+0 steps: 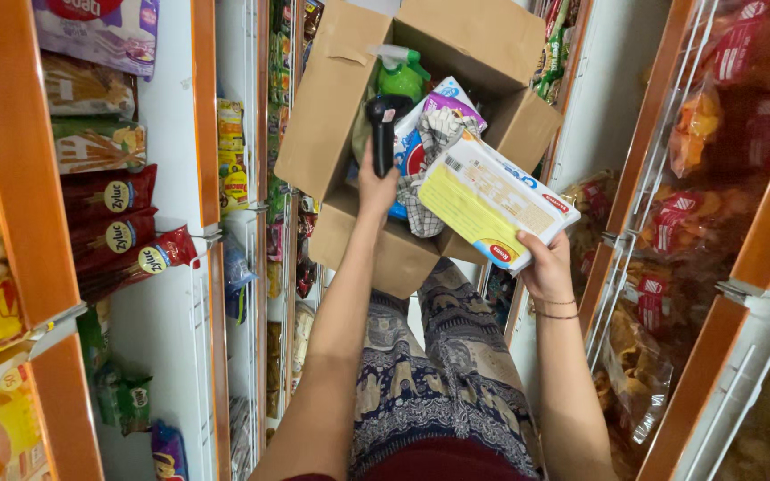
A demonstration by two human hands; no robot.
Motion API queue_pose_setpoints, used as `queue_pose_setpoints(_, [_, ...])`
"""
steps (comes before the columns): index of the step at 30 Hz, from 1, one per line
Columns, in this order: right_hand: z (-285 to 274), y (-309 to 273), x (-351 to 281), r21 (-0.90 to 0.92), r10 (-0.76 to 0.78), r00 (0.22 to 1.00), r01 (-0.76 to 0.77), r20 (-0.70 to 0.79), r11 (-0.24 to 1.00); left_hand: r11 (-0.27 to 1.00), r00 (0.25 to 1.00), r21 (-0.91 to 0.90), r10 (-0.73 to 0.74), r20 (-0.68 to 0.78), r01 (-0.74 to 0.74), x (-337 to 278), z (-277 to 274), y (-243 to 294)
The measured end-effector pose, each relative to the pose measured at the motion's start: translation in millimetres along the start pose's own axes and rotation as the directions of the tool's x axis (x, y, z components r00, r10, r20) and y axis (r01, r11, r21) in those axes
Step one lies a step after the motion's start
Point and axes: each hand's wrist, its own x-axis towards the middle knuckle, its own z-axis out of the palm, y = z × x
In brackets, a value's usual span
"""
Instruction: The person wipes various packaged snack items with a cloth before placing them onto store shelves. The person uses a handheld scanner on some items and sprays a liquid from a bottle onto the cloth.
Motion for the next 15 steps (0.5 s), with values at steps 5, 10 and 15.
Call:
queue_pose_setpoints(5, [-3.6, -3.1, 13.3, 0.025, 0.014, 0.999, -0.015, 0.051, 1.000, 0.965, 0.971, -0.149, 0.228, 0.065, -0.217, -68.8, -18.5, 55.8])
queue_pose_setpoints(10, [-15.7, -3.4, 32.7, 0.035, 0.043, 0.992, -0.047, 0.122, 0.998, 0.941, 0.955, -0.304, 0.217, 0.201, -0.150, -108.4, -26.4, 135.0])
queue_pose_setpoints(15, [-24.5, -8.4, 47.3, 0.074, 0.002, 0.987, -0.015, 0.163, 0.997, 0.947, 0.932, -0.275, 0.240, 0.272, -0.164, -136.2, -13.2, 182.5])
